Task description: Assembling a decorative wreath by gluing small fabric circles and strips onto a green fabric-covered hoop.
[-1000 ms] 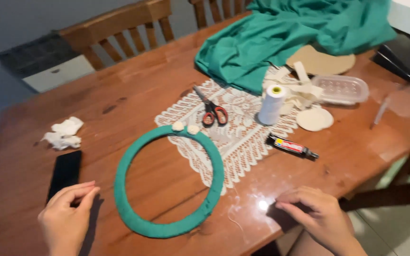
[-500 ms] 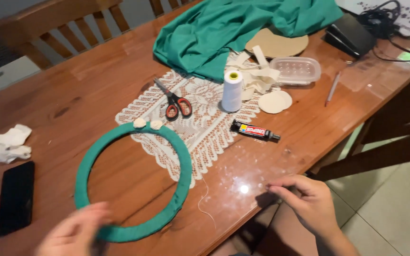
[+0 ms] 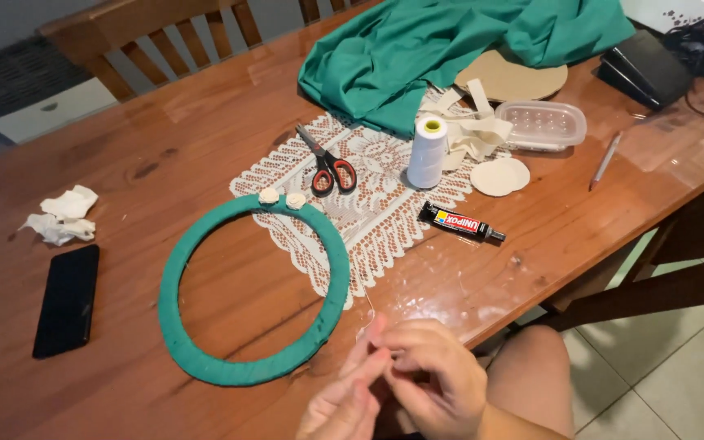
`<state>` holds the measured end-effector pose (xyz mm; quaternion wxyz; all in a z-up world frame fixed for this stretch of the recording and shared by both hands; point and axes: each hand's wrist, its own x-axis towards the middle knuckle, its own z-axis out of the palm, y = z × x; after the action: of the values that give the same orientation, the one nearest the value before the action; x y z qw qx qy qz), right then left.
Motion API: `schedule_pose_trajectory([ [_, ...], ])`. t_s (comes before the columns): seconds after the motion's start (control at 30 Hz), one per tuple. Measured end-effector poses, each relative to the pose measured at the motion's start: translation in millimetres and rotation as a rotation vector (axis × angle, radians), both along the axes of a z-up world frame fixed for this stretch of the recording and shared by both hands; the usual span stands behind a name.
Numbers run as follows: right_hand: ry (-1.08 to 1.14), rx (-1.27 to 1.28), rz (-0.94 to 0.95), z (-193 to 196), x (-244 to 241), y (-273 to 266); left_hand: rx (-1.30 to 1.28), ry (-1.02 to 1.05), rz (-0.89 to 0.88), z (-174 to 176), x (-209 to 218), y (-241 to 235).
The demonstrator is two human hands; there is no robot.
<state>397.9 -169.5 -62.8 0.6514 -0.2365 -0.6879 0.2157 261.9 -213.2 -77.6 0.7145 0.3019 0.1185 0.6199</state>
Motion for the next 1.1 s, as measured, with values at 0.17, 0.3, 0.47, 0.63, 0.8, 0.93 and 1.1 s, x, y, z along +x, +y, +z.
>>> schedule_pose_trajectory([
  [0.17, 0.035, 0.092, -0.245, -7.0, -2.1, -6.0, 0.215, -0.019, 0.075, -11.2, 12.4, -0.4],
  [0.3, 0.011, 0.19, -0.254, 1.1, 4.6, -3.2, 0.109, -0.022, 0.088, -13.9, 17.3, -5.5],
  [0.47, -0.452, -0.204, 0.161, -111.9, 53.0, -12.4, 0.086, 0.068, 0.306, -31.8, 26.0, -10.3],
  [0.63, -0.217, 0.333, -0.225, -24.8, 19.1, -5.0, -0.037, 0.017, 0.277, -22.5, 27.7, -11.7],
  [0.8, -0.288, 0.332, 0.053, -36.7, 31.0, 1.0, -0.132, 0.044, 0.29, -22.9, 25.6, -9.5],
  [0.93, -0.282, 0.357, -0.178, -28.1, 25.7, -8.1, -0.147, -0.226, 0.125, -28.2, 30.6, -7.3],
  [1.1, -0.298, 0.307, -0.001, -21.3, 27.4, -3.6, -0.068, -0.355, 0.039, -26.2, 27.7, -2.9],
])
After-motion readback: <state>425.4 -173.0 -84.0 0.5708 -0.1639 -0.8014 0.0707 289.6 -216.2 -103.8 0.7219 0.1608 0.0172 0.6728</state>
